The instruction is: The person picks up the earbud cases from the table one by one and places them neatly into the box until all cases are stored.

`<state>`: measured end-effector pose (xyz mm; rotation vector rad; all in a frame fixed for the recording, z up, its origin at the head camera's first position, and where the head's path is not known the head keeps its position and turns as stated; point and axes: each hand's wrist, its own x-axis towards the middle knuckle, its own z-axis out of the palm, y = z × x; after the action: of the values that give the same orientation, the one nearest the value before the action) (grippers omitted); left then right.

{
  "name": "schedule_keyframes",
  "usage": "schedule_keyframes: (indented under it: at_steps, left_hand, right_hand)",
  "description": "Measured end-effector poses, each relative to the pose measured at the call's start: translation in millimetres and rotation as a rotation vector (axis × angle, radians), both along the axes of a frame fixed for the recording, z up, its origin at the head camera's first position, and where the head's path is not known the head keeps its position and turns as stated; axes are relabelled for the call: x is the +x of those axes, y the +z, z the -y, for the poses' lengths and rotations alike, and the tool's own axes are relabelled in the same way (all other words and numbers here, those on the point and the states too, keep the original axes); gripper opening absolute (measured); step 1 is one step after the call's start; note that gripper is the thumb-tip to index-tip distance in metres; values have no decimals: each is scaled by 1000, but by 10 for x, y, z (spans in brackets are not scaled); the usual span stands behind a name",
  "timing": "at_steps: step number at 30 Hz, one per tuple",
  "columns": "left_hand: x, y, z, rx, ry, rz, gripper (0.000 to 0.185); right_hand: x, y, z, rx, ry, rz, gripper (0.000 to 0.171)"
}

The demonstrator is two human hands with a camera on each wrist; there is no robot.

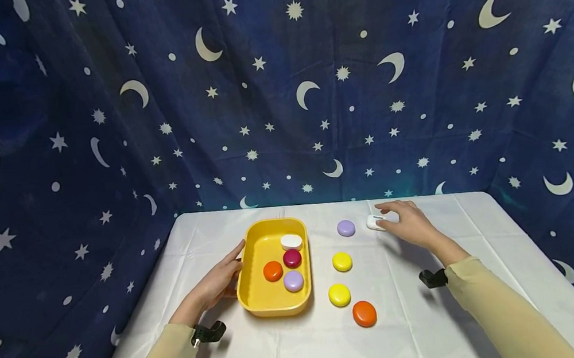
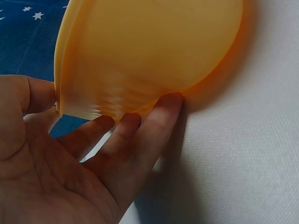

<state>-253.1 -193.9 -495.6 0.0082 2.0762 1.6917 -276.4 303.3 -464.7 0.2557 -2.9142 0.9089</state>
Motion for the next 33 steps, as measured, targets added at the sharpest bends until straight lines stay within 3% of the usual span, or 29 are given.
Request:
schedule_keyframes:
  at_steps: [14, 21, 33]
  left_hand:
    - [4, 31, 17, -5, -9, 5, 65]
    - [15, 40, 16, 19, -36, 0, 66]
    - [5, 14, 22, 21, -49, -6, 66]
  right_hand:
    - [-196, -217, -70, -12, -62, 40, 57]
    - [-265, -319, -49, 24, -103, 110, 68]
    - [-303, -421, -28, 40, -125, 155, 73]
